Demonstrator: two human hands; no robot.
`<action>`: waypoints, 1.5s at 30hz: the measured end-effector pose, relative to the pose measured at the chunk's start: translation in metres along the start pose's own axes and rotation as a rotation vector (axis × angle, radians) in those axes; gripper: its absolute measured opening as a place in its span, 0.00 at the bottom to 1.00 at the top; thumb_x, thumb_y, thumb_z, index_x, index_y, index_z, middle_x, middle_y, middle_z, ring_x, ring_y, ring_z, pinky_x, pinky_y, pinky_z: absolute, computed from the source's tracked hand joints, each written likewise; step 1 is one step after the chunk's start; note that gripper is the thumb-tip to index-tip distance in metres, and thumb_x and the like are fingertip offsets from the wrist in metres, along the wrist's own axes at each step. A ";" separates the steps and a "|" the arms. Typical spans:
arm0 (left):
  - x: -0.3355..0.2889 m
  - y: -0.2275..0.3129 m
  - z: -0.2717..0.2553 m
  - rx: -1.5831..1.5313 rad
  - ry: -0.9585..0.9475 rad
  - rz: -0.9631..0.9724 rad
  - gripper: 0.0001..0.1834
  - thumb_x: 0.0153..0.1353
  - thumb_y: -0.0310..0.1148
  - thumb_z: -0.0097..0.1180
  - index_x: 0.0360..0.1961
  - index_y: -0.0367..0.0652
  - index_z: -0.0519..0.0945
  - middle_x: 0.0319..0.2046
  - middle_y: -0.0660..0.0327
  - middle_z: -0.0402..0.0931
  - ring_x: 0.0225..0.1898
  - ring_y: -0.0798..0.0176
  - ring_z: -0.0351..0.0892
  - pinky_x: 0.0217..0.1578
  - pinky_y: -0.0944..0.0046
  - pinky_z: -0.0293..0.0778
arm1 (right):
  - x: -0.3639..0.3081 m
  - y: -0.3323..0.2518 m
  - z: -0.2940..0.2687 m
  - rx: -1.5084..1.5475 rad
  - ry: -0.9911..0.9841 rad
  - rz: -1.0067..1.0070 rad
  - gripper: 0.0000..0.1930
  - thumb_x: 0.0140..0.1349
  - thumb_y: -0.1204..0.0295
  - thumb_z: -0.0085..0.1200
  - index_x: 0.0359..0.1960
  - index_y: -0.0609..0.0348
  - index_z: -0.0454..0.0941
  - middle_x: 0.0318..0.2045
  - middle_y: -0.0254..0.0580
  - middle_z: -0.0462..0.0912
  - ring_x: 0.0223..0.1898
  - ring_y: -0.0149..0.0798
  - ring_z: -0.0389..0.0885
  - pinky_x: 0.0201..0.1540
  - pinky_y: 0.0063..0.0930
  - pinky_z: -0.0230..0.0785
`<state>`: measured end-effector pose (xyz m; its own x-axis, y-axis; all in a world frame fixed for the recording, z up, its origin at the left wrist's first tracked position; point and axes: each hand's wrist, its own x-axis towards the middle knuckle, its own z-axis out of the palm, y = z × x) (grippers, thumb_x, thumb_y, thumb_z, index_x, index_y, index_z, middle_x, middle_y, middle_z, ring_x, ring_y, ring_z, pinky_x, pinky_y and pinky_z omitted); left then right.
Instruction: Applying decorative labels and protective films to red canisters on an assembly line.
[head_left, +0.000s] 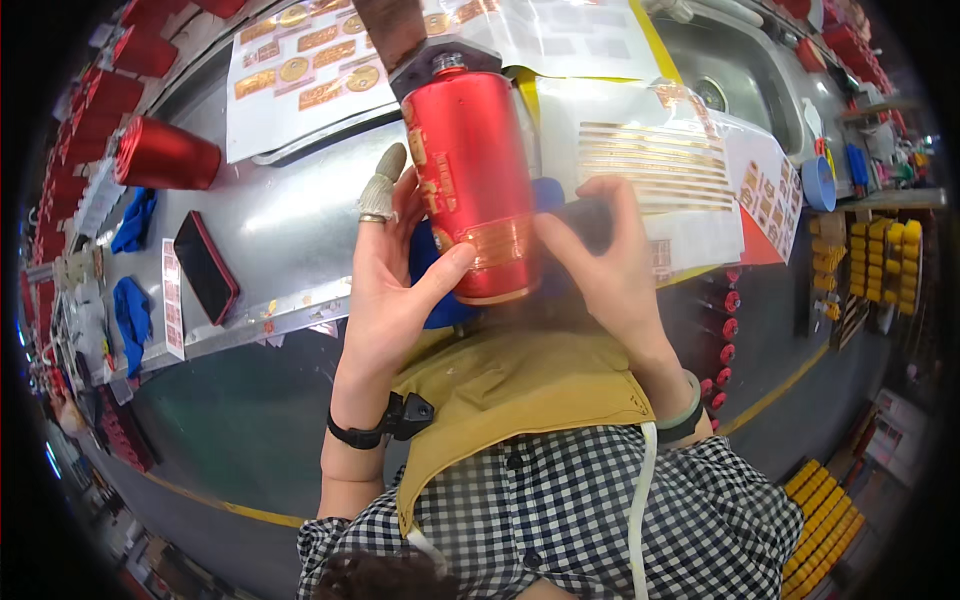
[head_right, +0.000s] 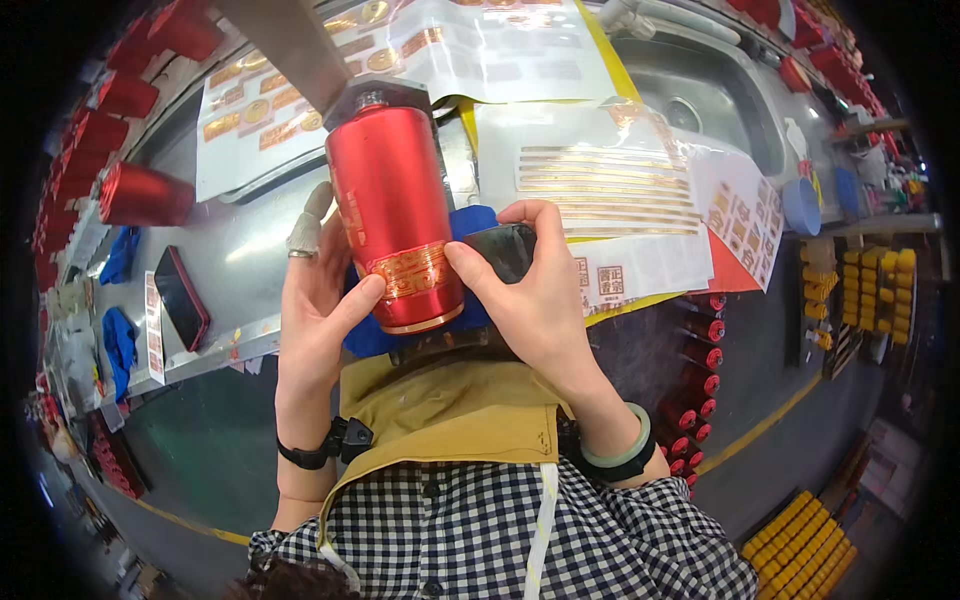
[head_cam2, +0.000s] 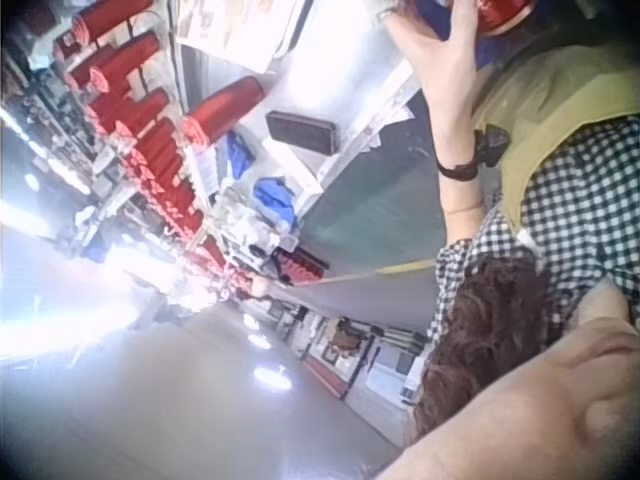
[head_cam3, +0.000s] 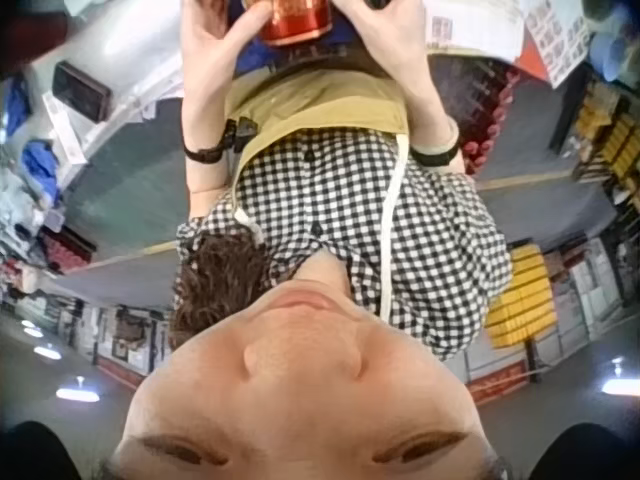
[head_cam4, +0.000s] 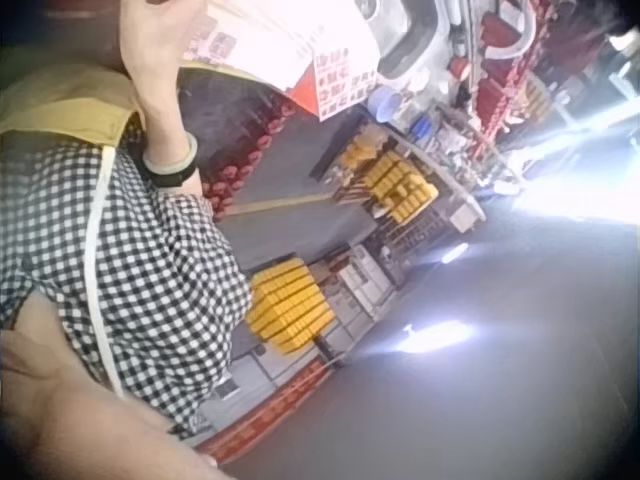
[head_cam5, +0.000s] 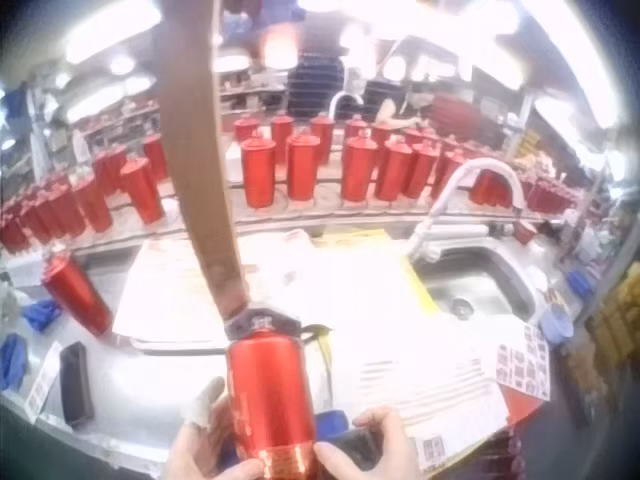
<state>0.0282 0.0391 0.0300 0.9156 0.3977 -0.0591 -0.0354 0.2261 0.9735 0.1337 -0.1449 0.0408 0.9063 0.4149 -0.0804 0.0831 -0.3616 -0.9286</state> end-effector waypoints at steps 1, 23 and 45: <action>0.000 0.002 0.001 0.005 0.005 -0.017 0.51 0.61 0.23 0.67 0.79 0.37 0.48 0.74 0.46 0.57 0.74 0.53 0.59 0.75 0.52 0.54 | 0.002 0.004 -0.002 0.006 -0.002 0.028 0.24 0.63 0.65 0.70 0.51 0.62 0.69 0.38 0.40 0.82 0.42 0.29 0.79 0.46 0.26 0.73; 0.006 0.012 0.002 -0.033 -0.058 -0.079 0.51 0.60 0.23 0.67 0.79 0.39 0.49 0.73 0.47 0.60 0.74 0.52 0.60 0.74 0.51 0.54 | 0.016 0.006 0.005 0.124 -0.175 0.173 0.38 0.60 0.49 0.71 0.62 0.64 0.71 0.50 0.51 0.82 0.52 0.39 0.80 0.55 0.33 0.73; 0.001 0.003 -0.004 -0.121 -0.068 -0.080 0.51 0.62 0.28 0.66 0.80 0.38 0.46 0.75 0.47 0.57 0.76 0.52 0.57 0.75 0.51 0.51 | -0.014 -0.035 0.007 -0.145 0.000 -0.337 0.12 0.63 0.77 0.60 0.48 0.61 0.79 0.39 0.50 0.80 0.38 0.53 0.83 0.40 0.41 0.74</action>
<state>0.0274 0.0438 0.0322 0.9423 0.3138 -0.1167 -0.0051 0.3620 0.9322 0.1152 -0.1323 0.0720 0.8181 0.5308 0.2214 0.4350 -0.3193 -0.8419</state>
